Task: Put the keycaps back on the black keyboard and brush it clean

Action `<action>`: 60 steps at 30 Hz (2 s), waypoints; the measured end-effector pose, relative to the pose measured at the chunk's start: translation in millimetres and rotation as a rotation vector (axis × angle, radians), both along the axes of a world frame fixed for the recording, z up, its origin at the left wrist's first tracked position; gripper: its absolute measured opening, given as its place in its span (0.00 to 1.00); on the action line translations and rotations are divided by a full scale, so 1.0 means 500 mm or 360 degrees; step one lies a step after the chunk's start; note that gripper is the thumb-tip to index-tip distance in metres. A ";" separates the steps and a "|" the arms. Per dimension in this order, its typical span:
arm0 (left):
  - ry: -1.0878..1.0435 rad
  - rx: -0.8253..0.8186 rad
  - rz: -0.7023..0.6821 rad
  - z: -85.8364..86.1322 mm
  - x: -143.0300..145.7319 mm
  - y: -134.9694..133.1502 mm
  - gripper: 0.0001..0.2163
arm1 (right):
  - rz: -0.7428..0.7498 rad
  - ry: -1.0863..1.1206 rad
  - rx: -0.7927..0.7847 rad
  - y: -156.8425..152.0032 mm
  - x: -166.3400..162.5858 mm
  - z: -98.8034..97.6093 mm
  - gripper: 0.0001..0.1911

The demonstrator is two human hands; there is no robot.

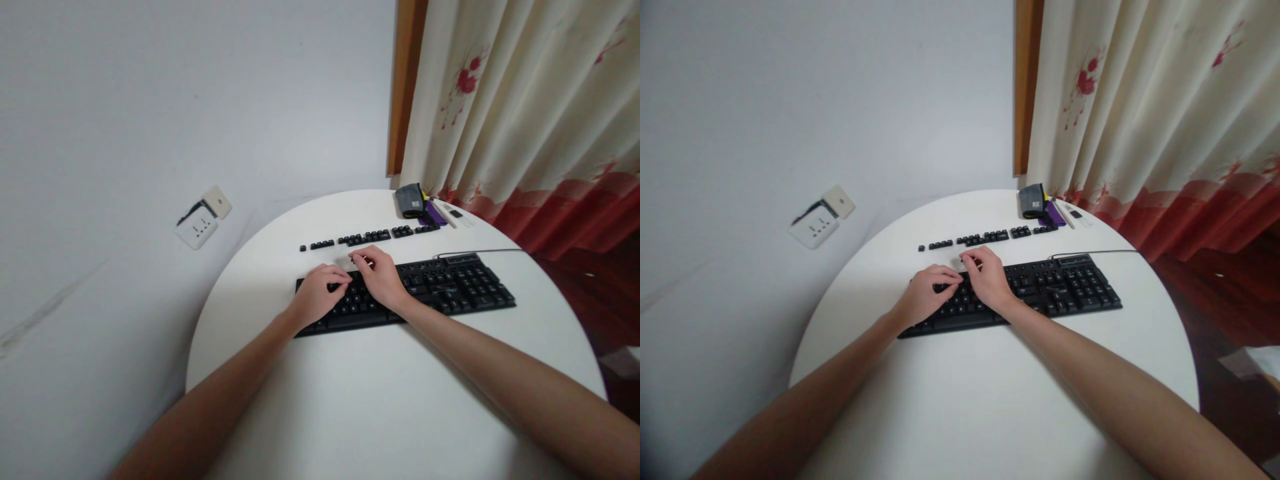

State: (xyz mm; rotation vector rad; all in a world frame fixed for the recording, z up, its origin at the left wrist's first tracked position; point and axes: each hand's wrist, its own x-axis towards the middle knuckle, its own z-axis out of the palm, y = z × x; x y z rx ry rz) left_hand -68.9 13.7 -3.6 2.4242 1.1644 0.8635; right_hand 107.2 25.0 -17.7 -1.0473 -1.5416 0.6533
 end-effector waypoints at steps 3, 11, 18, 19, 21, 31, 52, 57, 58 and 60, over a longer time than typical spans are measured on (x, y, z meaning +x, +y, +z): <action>-0.0010 0.0001 -0.0012 0.000 0.000 0.000 0.07 | 0.0009 0.0005 -0.0006 -0.001 0.000 0.001 0.11; -0.0033 -0.0031 -0.0028 0.004 0.001 -0.001 0.08 | 0.0027 0.0018 -0.0003 0.000 0.000 0.000 0.11; 0.0048 -0.0001 -0.0020 0.010 -0.001 -0.007 0.08 | 0.0033 -0.0054 0.0113 -0.027 0.010 0.026 0.10; 0.0070 0.0014 -0.0020 0.011 -0.001 -0.009 0.08 | 0.0049 -0.0089 0.0133 -0.032 0.015 0.031 0.10; 0.0103 0.0041 -0.0025 0.013 -0.001 -0.011 0.08 | 0.0073 -0.0153 0.0158 -0.037 0.026 0.039 0.09; 0.0109 0.0094 -0.0022 0.013 0.000 -0.011 0.09 | 0.0302 -0.0458 -0.0011 -0.018 0.045 0.016 0.07; 0.0026 0.0065 -0.0020 0.009 0.000 -0.008 0.08 | 0.0331 -0.0442 -0.0136 -0.012 0.043 0.010 0.07; 0.0055 0.0094 -0.0008 0.008 -0.001 -0.009 0.08 | 0.0323 -0.0423 -0.0169 -0.014 0.042 0.016 0.08; 0.0056 0.0099 -0.0010 0.007 -0.001 -0.009 0.08 | 0.0322 -0.0419 -0.0171 -0.014 0.042 0.016 0.08; 0.0058 0.0102 -0.0019 0.007 -0.001 -0.009 0.08 | 0.0323 -0.0418 -0.0167 -0.014 0.042 0.016 0.08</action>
